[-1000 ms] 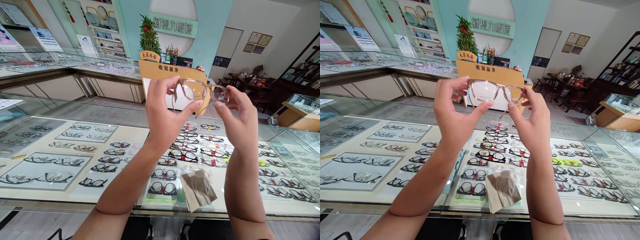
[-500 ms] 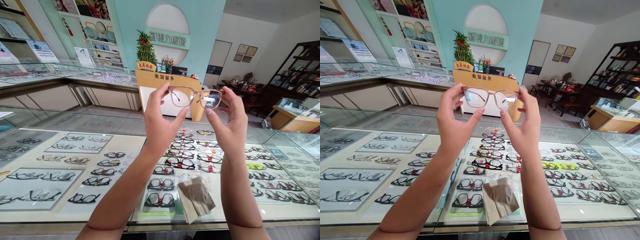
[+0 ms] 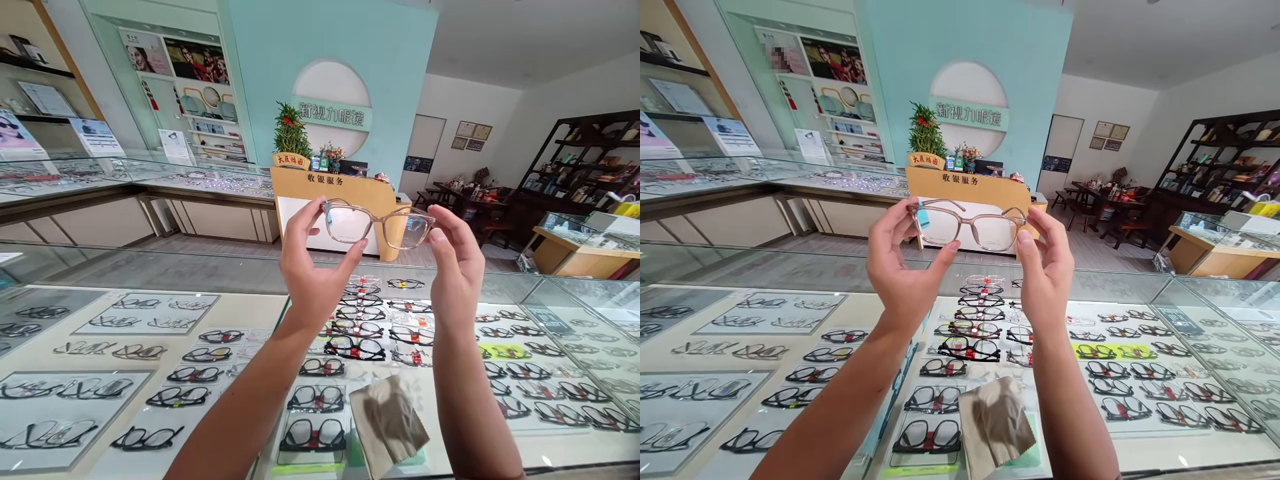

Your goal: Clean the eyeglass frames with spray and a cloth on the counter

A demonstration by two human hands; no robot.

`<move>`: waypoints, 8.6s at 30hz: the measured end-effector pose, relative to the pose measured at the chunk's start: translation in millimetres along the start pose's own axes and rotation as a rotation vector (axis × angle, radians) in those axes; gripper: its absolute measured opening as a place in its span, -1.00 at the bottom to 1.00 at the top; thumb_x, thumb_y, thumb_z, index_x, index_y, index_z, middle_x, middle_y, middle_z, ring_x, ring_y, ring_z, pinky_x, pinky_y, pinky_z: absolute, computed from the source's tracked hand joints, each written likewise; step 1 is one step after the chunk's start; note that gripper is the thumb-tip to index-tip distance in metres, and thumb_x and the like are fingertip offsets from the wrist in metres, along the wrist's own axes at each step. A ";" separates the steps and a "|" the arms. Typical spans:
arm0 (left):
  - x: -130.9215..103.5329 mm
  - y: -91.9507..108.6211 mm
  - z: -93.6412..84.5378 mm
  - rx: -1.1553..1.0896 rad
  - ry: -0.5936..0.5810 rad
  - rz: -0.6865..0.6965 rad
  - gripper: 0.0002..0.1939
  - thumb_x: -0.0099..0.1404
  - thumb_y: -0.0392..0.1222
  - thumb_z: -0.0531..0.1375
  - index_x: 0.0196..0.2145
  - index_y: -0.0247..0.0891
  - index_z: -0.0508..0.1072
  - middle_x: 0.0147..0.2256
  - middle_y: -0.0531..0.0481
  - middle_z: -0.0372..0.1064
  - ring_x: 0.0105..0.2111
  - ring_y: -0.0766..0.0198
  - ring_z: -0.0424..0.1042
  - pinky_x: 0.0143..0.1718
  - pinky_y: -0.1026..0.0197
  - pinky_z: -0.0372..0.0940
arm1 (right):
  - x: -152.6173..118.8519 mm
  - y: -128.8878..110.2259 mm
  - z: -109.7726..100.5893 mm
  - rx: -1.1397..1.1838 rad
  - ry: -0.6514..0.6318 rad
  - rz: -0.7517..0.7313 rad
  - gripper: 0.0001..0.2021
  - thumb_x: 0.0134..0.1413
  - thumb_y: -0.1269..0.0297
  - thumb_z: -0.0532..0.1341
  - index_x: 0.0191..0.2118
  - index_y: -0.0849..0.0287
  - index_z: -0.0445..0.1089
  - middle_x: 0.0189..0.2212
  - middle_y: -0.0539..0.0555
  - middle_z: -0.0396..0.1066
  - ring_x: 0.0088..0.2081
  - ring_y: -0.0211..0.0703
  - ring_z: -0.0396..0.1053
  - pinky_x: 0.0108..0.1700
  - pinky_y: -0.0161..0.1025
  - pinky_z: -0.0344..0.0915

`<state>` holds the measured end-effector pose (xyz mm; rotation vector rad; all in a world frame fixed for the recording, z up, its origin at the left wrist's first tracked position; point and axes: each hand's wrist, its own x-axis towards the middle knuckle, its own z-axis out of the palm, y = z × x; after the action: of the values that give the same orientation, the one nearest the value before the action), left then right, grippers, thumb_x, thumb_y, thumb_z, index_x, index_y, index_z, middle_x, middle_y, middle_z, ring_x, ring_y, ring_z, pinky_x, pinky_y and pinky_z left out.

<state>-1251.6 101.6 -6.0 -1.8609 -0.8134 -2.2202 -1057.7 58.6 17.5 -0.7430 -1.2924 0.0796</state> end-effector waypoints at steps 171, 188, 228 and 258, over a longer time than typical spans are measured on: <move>16.7 -22.7 -7.8 -0.167 -0.279 -0.174 -0.25 0.22 -0.08 0.53 0.32 -0.07 0.45 0.20 -0.16 0.54 0.23 -0.09 0.56 0.16 -0.06 0.53 | 18.2 23.1 -11.6 0.133 -0.261 0.342 -0.87 0.25 0.25 0.26 -0.16 0.01 0.58 -0.02 0.06 0.66 -0.04 -0.07 0.53 -0.05 -0.07 0.44; 22.6 -8.8 -23.8 -0.127 -0.581 -0.104 -0.29 0.23 -0.14 0.49 0.32 -0.03 0.48 0.22 -0.14 0.53 0.15 -0.04 0.57 0.05 0.00 0.54 | 18.4 18.0 -11.4 0.299 -0.740 0.455 -0.91 0.30 0.16 0.44 -0.27 -0.03 0.68 -0.01 0.01 0.70 -0.01 -0.07 0.56 0.17 0.02 0.44; 4.9 -2.1 2.8 -0.172 -0.443 -0.608 -0.70 0.33 0.11 0.44 -0.36 -0.17 0.72 -0.51 0.04 0.43 -0.48 0.28 0.26 -0.42 0.17 0.17 | -8.9 15.9 25.5 -0.230 -0.492 0.035 -0.80 0.40 0.20 0.32 0.03 -0.03 0.67 0.25 0.16 0.64 0.34 0.19 0.55 0.34 0.19 0.45; -45.7 -16.9 50.0 0.200 -1.056 -0.507 -0.79 0.26 0.08 0.35 -0.32 -0.05 0.71 -0.62 0.13 0.03 -0.58 0.25 0.01 -0.42 0.12 -0.14 | -56.3 286.4 -193.0 0.778 0.089 1.173 -0.24 0.51 -0.30 0.12 -0.50 0.02 -0.35 -0.75 -0.18 -0.29 -0.59 -0.31 -0.46 -0.58 -0.24 -0.33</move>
<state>-1204.8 129.1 -49.8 -2.9123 -1.7076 -1.0597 -805.0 165.9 -199.5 -0.7019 -0.4990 1.3886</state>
